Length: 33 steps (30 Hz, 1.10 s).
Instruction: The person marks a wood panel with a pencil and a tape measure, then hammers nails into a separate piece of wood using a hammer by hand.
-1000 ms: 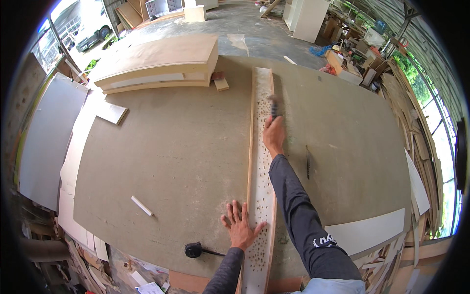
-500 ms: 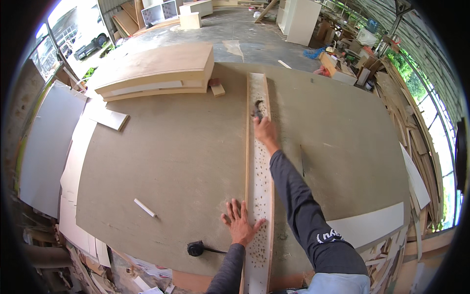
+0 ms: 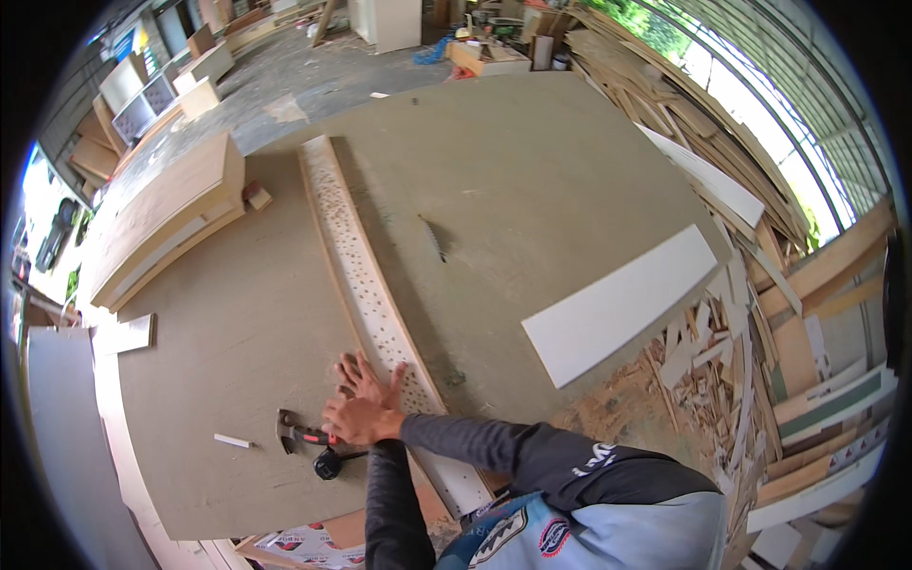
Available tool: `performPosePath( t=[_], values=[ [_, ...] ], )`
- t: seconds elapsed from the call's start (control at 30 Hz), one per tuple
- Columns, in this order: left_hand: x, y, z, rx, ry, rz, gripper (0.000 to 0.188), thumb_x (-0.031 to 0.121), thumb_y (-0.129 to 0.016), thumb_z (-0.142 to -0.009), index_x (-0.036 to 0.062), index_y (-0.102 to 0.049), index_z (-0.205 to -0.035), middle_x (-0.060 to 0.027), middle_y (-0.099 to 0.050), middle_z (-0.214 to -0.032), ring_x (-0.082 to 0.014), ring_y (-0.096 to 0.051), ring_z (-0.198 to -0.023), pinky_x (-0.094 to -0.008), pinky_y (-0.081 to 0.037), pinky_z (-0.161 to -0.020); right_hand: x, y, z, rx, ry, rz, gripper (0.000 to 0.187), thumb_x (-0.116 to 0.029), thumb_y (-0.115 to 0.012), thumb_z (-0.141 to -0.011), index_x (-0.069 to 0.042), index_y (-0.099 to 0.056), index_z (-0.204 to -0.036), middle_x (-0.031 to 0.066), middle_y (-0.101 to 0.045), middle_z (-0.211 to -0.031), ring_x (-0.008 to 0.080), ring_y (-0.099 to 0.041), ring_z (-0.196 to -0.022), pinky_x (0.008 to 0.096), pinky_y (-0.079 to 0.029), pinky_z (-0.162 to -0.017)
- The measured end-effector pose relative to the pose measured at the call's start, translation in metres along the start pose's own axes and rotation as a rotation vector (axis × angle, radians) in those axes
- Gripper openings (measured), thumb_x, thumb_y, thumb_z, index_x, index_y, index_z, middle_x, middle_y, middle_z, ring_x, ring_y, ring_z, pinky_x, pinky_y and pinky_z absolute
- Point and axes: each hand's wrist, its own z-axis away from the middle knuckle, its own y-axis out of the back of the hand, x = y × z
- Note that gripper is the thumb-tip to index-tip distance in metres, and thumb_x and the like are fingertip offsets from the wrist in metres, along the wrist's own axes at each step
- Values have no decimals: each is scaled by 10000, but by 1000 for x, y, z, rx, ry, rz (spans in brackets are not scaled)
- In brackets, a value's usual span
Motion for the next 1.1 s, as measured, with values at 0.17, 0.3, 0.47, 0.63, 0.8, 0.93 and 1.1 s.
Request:
performPosePath(
  t=[0.17,0.3,0.47,0.63,0.8,0.93,1.1],
  values=[
    [-17,-18,-5,107,-39,-37,1023,687,-675,-723,68,-359,-1474,-184,-275,-1557,-365,-163,-1465,-588,-77,-1152,46,116,108,229,-254,-245,240,-261,-523,-960,-65,-649,-1017,157,-650,-1006,352,-654,-869,431,-520,-749],
    [-10,0,7,136,65,109,897,546,-708,-777,30,-389,-1437,-188,-382,-1479,-371,-296,-1392,-567,-145,-1130,116,181,251,701,-640,-177,203,-191,-552,-976,-8,-637,-961,82,-637,-818,153,-594,-720,303,-477,-643],
    [87,5,67,14,-183,392,545,214,-734,-780,-2,-535,-1239,-204,-522,-1260,-378,-461,-1219,-452,-376,-1021,245,232,481,1380,-1193,-121,221,-240,-598,-889,-28,-658,-897,93,-661,-760,211,-606,-642,355,-489,-626],
    [195,-54,99,-195,-273,438,684,275,-786,-751,14,-490,-1310,-200,-474,-1344,-376,-417,-1277,-479,-337,-1064,324,300,570,1673,-1372,-518,231,-258,-608,-868,-30,-644,-877,60,-635,-754,166,-590,-620,313,-463,-524],
    [274,-89,91,-285,-193,120,1035,439,-853,-649,44,-343,-1459,-194,-330,-1487,-380,-275,-1384,-552,-241,-1110,397,390,590,1677,-1323,-592,230,-254,-645,-867,-88,-532,-754,17,-493,-628,117,-481,-505,285,-369,-430],
    [285,-91,86,-243,-132,-22,1102,443,-895,-562,26,-375,-1439,-186,-358,-1446,-383,-306,-1342,-512,-266,-1107,451,447,599,1711,-1279,-555,269,-330,-665,-859,-93,-555,-798,27,-503,-698,137,-494,-528,304,-374,-436],
    [293,-95,97,-212,-61,63,1020,326,-918,-536,0,-444,-1378,-160,-419,-1342,-360,-374,-1263,-461,-331,-1075,537,501,654,1667,-1243,-498,402,-362,-703,-833,-19,-683,-1041,71,-660,-919,195,-603,-771,350,-488,-678]
  ],
)
